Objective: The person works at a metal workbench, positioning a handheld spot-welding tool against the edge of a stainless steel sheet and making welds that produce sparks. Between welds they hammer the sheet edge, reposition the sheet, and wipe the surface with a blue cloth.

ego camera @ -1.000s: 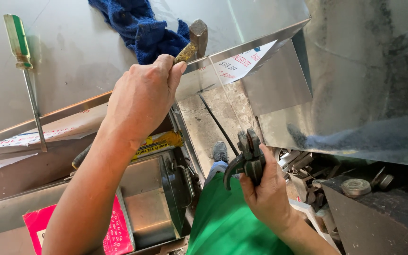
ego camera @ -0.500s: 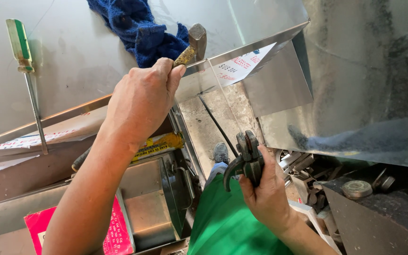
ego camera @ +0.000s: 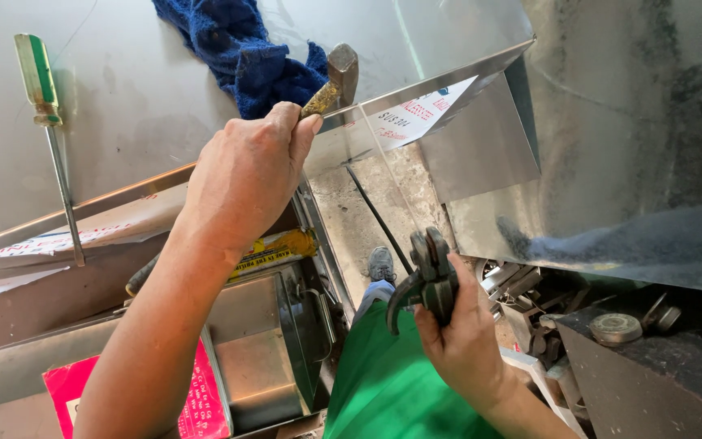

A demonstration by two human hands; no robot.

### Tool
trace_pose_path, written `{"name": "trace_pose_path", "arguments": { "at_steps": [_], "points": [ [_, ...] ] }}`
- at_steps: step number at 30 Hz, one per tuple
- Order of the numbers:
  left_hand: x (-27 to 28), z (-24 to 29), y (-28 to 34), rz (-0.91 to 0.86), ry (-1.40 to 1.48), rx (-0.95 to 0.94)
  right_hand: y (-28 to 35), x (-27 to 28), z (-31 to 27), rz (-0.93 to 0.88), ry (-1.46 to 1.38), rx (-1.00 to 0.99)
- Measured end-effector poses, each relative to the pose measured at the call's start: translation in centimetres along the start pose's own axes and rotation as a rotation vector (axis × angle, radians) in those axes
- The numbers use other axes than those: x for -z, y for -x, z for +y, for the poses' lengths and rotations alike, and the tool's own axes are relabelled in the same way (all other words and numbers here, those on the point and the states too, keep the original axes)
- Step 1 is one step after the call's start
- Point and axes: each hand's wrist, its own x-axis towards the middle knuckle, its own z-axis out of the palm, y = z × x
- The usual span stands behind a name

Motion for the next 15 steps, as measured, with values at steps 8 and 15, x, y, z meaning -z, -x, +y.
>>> {"name": "trace_pose_path", "arguments": {
  "at_steps": [8,15],
  "points": [
    [0.1,0.0,0.0,-0.005,0.002,0.007,0.3,-0.1,0.3,0.006,0.016,0.012],
    [0.0,0.1,0.0,-0.007,0.007,0.021,-0.1,0.3,-0.4,-0.007,0.009,0.014]
  ]
}}
